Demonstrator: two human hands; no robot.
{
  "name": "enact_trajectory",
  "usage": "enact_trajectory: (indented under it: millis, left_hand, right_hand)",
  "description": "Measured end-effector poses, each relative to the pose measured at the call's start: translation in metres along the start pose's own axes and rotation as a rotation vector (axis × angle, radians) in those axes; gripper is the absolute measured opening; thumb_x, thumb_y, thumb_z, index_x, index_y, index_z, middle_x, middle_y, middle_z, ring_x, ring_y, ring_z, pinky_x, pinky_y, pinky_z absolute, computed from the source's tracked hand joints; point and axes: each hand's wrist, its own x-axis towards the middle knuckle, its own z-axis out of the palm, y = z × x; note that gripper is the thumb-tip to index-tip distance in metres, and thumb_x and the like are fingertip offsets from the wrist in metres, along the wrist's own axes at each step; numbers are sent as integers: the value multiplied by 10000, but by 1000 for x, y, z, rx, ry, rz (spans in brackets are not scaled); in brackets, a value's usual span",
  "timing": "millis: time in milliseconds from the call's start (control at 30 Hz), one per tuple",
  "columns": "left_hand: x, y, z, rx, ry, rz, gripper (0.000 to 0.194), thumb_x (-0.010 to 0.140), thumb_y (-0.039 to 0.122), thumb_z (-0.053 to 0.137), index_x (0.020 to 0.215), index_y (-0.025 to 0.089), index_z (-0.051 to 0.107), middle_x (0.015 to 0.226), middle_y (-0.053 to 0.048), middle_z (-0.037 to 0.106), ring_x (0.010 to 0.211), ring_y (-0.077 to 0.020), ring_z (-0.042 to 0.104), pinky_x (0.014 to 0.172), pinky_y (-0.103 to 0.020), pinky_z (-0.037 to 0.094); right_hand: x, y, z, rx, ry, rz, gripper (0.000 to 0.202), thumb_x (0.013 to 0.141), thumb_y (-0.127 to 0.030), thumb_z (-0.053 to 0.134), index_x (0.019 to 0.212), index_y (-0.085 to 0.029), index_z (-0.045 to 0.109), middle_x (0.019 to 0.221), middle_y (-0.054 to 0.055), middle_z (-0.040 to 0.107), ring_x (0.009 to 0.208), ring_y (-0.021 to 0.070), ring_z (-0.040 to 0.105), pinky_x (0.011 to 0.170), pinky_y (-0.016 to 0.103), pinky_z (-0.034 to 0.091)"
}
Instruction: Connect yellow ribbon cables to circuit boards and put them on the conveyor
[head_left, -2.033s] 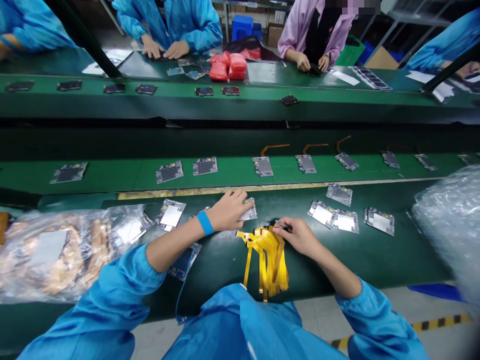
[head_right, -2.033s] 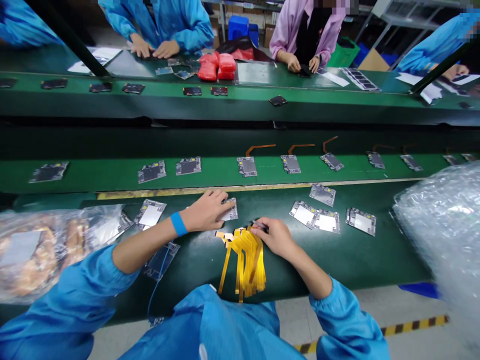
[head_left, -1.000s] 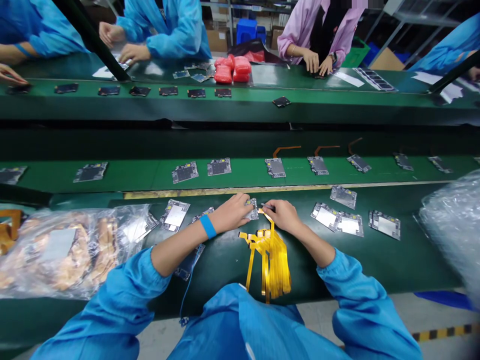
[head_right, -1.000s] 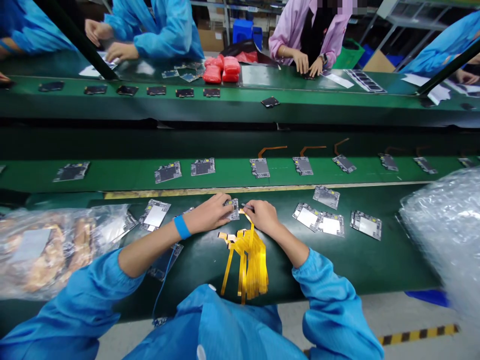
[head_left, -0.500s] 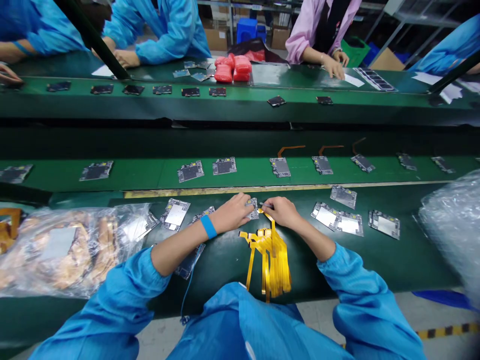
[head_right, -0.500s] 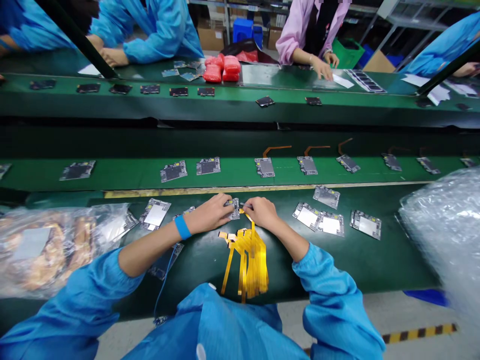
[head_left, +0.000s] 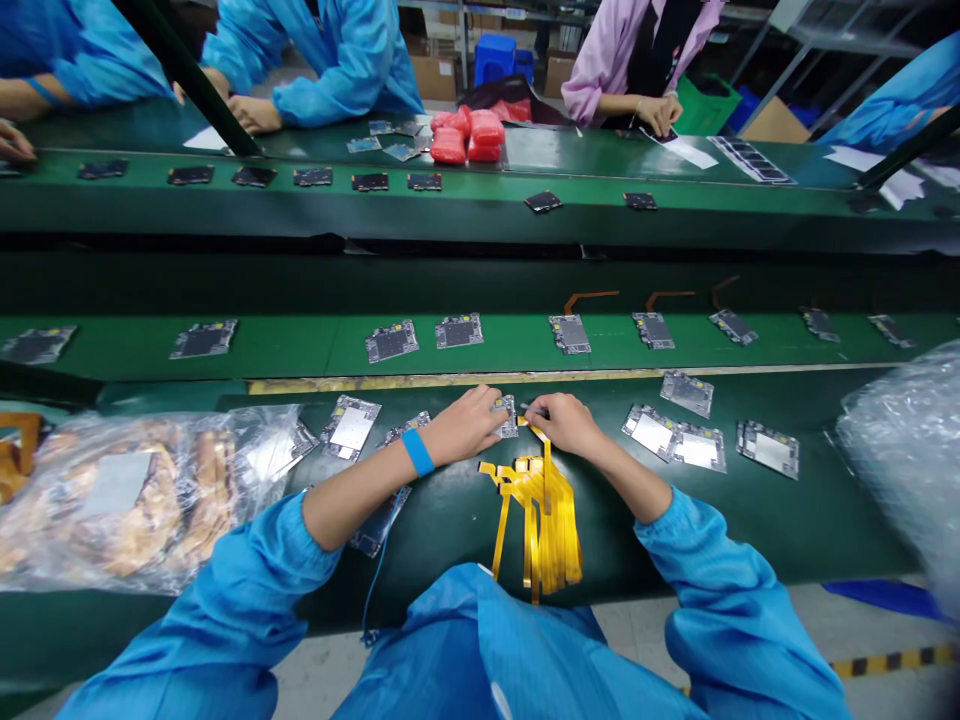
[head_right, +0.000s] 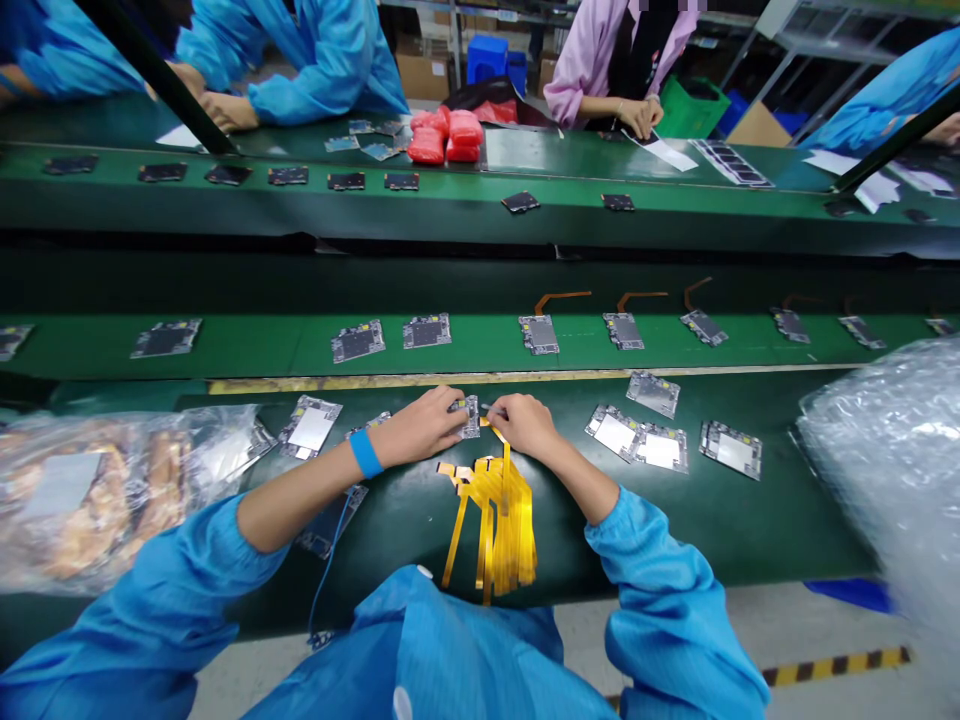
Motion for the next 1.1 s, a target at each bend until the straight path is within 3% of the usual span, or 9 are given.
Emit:
enact_trajectory:
  millis: [333, 567, 867, 967, 1100]
  left_hand:
    - [-1, 0, -1, 28, -8, 17, 201, 996, 292, 617, 1133, 155, 669, 1183, -163, 565, 1101, -304, 517, 965, -432, 469]
    - [0, 4, -3, 53, -19, 51, 389, 1006, 273, 606, 1394, 262, 604, 1156, -137, 561, 1086, -303, 510, 942, -421, 451]
    - [-1, 7, -4, 66, -15, 69, 328, 1049, 254, 513, 1346, 265, 651, 1095, -129, 567, 1039, -280, 517, 914, -401, 432]
    - [0, 8, -5, 72, -11, 65, 317, 1055, 240, 487, 1317, 258, 665, 1068, -127, 570, 1018, -275, 521, 895, -395, 428]
    - [0, 9, -6, 48, 16, 65, 287, 1062, 256, 481, 1258, 257, 690, 1068, -123, 567, 1015, -268, 517, 897, -391, 422]
  right_hand:
    - [3, -13, -13, -76, -65, -10, 218, 965, -331, 617, 1036, -285, 819, 998, 21, 812, 936, 203, 720, 679, 251, 403]
    - [2, -14, -13, -108, -72, 5, 235, 978, -335, 603, 1062, -288, 817, 1029, 27, 814, 968, 217, 730, 717, 254, 433]
    - [1, -14, -10, -115, -67, -9, 224, 973, -308, 603, 1046, -287, 815, 1001, 33, 806, 968, 229, 722, 719, 269, 434]
    - [-2, -10, -11, -130, -40, -70, 232, 1002, -359, 592, 1069, -279, 799, 1044, 48, 788, 977, 225, 710, 745, 272, 440]
    - [-4, -8, -11, -113, 26, -218, 357, 1096, -377, 429, 1101, -259, 767, 1167, 61, 722, 1019, 191, 680, 801, 267, 435]
